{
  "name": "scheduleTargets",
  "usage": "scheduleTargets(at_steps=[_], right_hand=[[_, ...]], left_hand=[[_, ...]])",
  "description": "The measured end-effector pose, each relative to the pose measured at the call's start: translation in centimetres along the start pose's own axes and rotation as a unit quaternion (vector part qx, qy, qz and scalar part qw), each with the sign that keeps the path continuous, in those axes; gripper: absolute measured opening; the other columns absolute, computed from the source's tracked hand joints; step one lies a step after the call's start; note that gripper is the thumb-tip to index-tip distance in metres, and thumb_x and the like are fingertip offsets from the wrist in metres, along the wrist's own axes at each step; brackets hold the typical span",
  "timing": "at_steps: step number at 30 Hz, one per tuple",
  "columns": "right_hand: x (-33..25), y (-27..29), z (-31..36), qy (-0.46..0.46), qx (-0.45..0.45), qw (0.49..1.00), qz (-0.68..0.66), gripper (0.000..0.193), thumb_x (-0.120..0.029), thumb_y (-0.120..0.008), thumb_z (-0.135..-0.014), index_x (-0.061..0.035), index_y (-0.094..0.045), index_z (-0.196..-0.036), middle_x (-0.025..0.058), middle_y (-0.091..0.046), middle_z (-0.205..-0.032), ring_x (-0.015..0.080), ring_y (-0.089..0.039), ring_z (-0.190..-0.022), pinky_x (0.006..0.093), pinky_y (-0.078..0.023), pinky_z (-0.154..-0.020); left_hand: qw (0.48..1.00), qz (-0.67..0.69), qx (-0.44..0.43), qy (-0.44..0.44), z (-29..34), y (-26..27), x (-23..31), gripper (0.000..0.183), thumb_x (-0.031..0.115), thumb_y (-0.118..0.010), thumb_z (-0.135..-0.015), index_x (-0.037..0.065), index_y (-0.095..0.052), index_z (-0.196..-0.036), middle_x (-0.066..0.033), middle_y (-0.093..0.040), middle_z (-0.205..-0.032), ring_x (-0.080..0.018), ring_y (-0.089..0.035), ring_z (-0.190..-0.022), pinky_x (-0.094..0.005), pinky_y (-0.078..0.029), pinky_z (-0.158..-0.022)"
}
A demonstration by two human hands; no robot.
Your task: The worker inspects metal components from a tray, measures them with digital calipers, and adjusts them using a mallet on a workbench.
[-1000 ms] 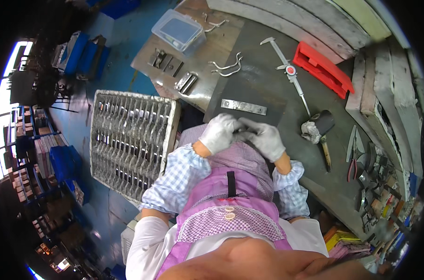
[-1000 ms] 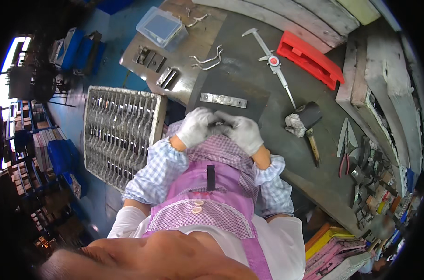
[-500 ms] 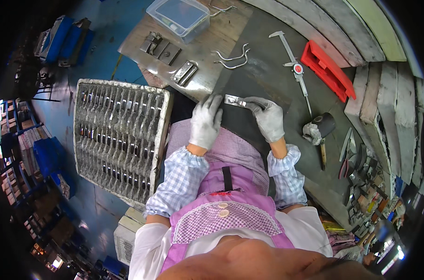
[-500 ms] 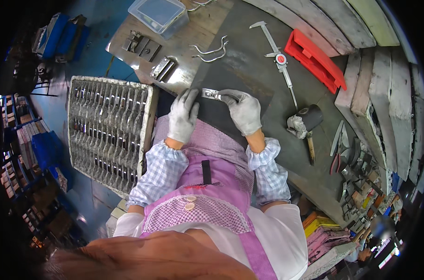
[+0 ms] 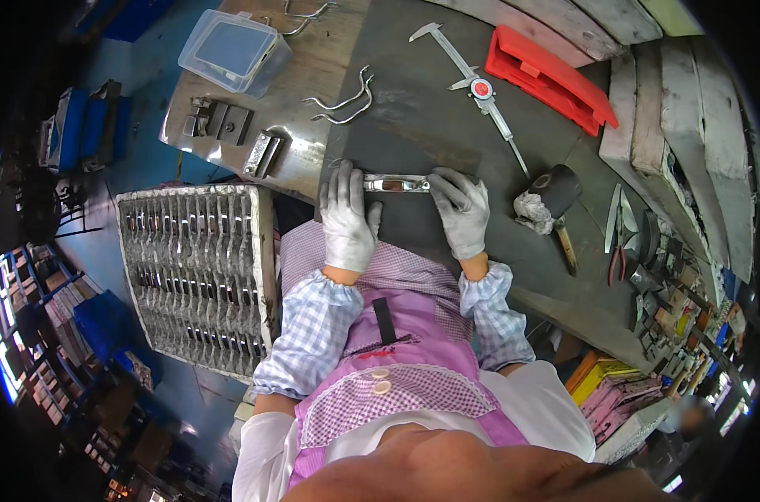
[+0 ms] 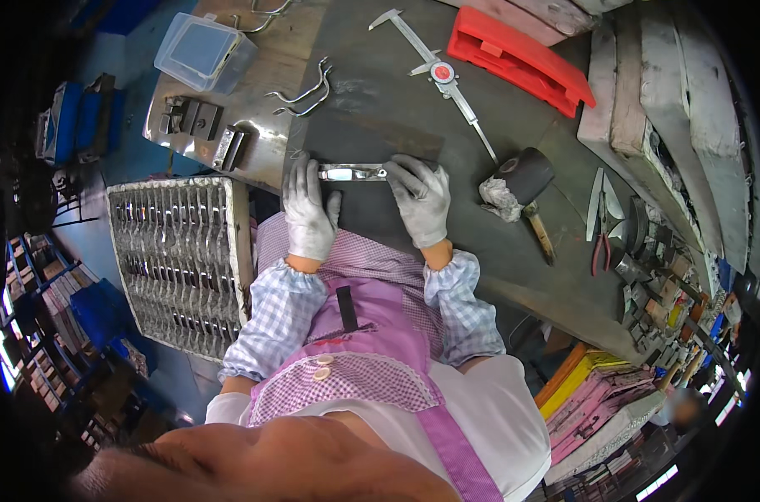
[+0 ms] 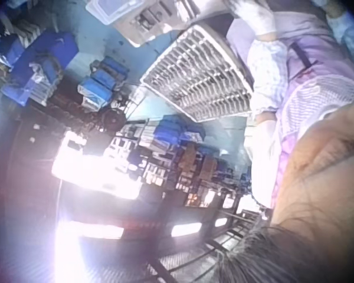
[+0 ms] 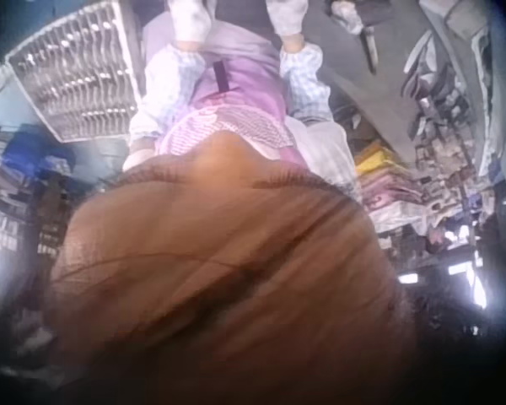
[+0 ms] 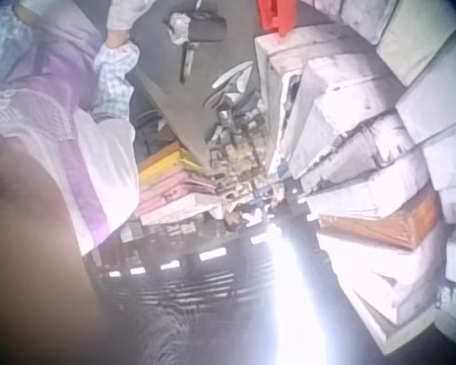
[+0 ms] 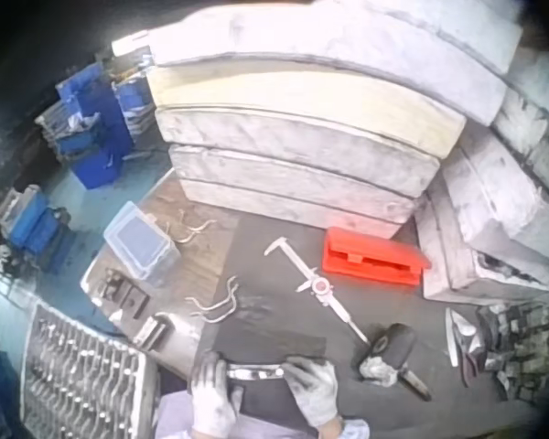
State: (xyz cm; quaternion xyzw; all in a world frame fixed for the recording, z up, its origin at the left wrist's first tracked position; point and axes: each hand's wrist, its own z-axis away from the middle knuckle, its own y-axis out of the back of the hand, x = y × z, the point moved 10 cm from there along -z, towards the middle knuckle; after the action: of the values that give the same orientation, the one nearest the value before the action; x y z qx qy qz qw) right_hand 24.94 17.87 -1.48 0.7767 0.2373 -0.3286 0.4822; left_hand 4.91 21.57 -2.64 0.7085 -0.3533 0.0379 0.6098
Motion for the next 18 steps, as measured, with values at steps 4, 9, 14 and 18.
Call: scheduleTargets(at_steps=[4, 9, 14, 18], right_hand=[[0.5, 0.0, 0.0, -0.018, 0.0, 1.0, -0.006, 0.023, -0.013, -0.076, -0.084, -0.0149, -0.079, -0.107, 0.0019, -0.073, -0.115, 0.024, -0.066, -0.1, 0.0376, -0.049, -0.089], [-3.8, -1.0, -0.2, 0.081, -0.074, 0.983, 0.146, 0.033, -0.019, -0.078, -0.082, -0.0162, -0.076, -0.115, 0.004, -0.067, -0.129, 0.0267, -0.065, -0.096, 0.0402, -0.05, -0.085], [-5.8, -4.5, -1.4, 0.0, -0.152, 0.988, -0.002, 0.039, -0.011, -0.076, -0.078, -0.0171, -0.076, -0.116, 0.008, -0.072, -0.116, 0.0302, -0.069, -0.093, 0.0433, -0.055, -0.083], [-10.9, -6.3, 0.5, 0.066, -0.219, 0.973, -0.014, 0.028, -0.001, -0.071, -0.075, -0.005, -0.078, -0.102, 0.0138, -0.075, -0.107, 0.0303, -0.072, -0.102, 0.0387, -0.055, -0.094]], left_hand=[[1.0, -0.01, 0.01, 0.005, -0.1, -0.1, 0.1, 0.069, 0.023, -0.065, -0.091, -0.002, -0.037, -0.148, -0.0224, -0.039, -0.155, -0.0421, -0.04, -0.141, -0.057, -0.031, -0.117], [1.0, -0.022, 0.003, 0.007, -0.4, 0.5, -0.4, 0.07, 0.023, -0.069, -0.088, -0.002, -0.039, -0.147, -0.0216, -0.039, -0.154, -0.0414, -0.04, -0.141, -0.0558, -0.031, -0.118], [0.992, 0.118, -0.001, 0.053, 0.0, 4.2, -1.1, 0.058, 0.021, -0.074, -0.085, 0.0, -0.056, -0.136, -0.0204, -0.056, -0.138, -0.0409, -0.051, -0.131, -0.0534, -0.04, -0.109], [0.954, 0.294, -0.034, 0.05, 1.6, 6.1, 0.1, 0.053, 0.022, -0.074, -0.088, 0.003, -0.058, -0.135, -0.0196, -0.071, -0.106, -0.0371, -0.068, -0.1, -0.0447, -0.054, -0.089]])
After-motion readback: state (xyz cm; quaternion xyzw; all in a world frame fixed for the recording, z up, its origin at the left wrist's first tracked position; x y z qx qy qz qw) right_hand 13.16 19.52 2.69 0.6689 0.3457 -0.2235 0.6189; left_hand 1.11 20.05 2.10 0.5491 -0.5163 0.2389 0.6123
